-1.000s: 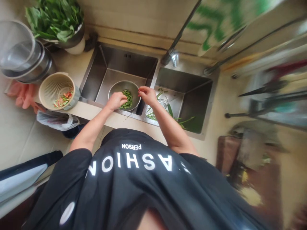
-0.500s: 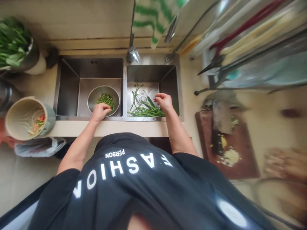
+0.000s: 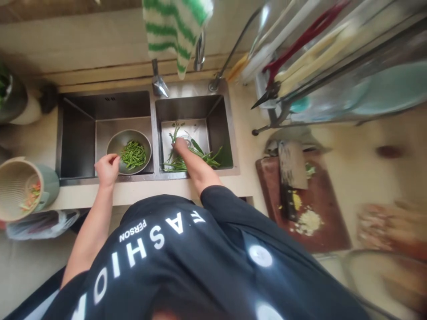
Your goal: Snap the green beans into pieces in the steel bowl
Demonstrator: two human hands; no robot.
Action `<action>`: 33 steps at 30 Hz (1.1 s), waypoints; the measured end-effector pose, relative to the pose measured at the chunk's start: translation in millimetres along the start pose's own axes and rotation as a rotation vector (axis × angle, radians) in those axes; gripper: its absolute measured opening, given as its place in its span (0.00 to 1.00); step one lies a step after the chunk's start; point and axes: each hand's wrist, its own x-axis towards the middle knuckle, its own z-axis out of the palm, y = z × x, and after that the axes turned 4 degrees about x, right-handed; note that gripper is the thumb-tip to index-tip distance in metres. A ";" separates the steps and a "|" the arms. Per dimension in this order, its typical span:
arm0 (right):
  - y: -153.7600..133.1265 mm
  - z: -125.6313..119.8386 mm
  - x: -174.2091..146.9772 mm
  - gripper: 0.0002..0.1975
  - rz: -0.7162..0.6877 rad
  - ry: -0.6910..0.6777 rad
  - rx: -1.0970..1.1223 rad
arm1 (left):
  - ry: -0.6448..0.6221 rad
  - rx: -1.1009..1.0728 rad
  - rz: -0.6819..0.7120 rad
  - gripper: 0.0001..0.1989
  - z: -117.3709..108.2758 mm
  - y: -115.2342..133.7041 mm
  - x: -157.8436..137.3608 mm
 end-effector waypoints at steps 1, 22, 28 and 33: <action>-1.7 3.8 3.2 0.24 0.022 0.007 0.001 | 0.024 -0.025 -0.028 0.13 -5.2 1.9 -7.8; 24.4 -56.9 -34.7 0.16 -0.188 0.306 0.203 | 0.124 -0.561 -0.148 0.12 -16.1 41.2 -34.4; -3.0 -70.8 -82.0 0.13 -0.296 0.476 0.266 | 0.066 -0.786 -0.103 0.13 -15.5 50.6 -31.2; -66.6 -57.5 -138.4 0.18 -0.720 0.212 0.482 | 0.074 -1.156 -0.155 0.15 -20.6 55.0 -31.3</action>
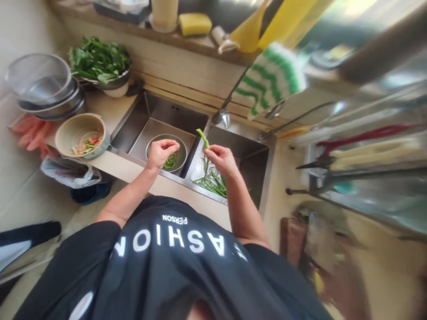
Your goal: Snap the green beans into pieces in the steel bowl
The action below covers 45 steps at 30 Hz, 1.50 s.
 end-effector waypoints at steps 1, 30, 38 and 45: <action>-13.2 12.1 -0.7 0.17 -0.063 -0.025 0.003 | 0.002 -0.078 -0.016 0.17 -0.8 2.6 -0.1; -90.1 95.4 16.1 0.12 -0.625 -0.171 -0.428 | 0.001 0.429 0.322 0.09 -51.2 38.3 -16.3; -92.5 105.4 11.0 0.11 -0.551 -0.059 -0.413 | 0.053 0.330 0.275 0.08 -46.2 37.7 -15.2; -94.5 100.9 14.6 0.10 -0.303 -0.145 -0.040 | -0.093 -0.037 0.002 0.08 -46.5 41.5 -9.8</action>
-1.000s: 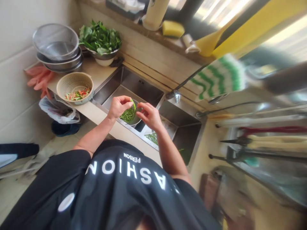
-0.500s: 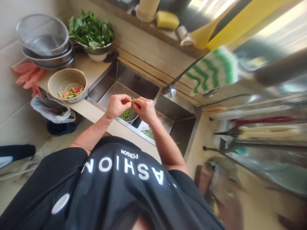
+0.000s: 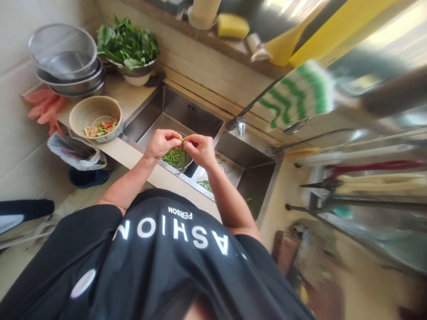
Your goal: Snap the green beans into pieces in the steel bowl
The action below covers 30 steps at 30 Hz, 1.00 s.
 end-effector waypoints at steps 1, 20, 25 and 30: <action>1.6 -0.6 0.6 0.10 0.070 -0.031 0.084 | -0.018 -0.055 -0.043 0.09 0.1 -0.5 0.8; 23.1 -6.5 -1.1 0.13 -0.001 -0.041 0.073 | 0.034 -0.057 0.008 0.17 12.1 -18.8 -0.4; 17.6 -4.8 -3.8 0.13 0.012 -0.032 0.013 | 0.044 -0.150 -0.093 0.17 13.9 -23.6 2.3; 19.0 -0.2 -4.4 0.13 0.063 -0.009 0.031 | 0.071 -0.178 -0.129 0.16 15.5 -24.5 2.0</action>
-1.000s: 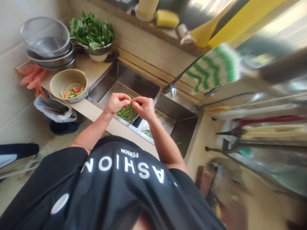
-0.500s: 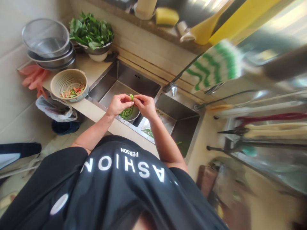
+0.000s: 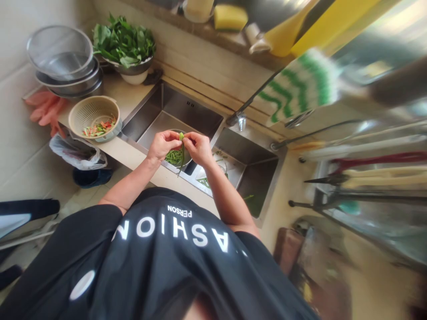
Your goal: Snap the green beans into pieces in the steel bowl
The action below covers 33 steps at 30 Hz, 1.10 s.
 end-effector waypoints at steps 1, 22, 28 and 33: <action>1.7 0.7 0.3 0.13 0.018 -0.001 0.019 | 0.005 -0.003 -0.004 0.16 0.2 0.0 -0.3; 14.9 -4.4 -3.4 0.16 0.018 -0.197 0.059 | 0.155 -0.009 -0.061 0.14 0.9 0.2 1.8; 8.4 -8.5 -5.7 0.14 -0.173 -0.125 -0.161 | 0.055 0.092 -0.001 0.14 3.2 0.9 -3.7; 4.9 -9.8 -8.3 0.14 -0.256 -0.159 -0.320 | 0.083 0.155 0.124 0.12 5.7 1.1 -7.8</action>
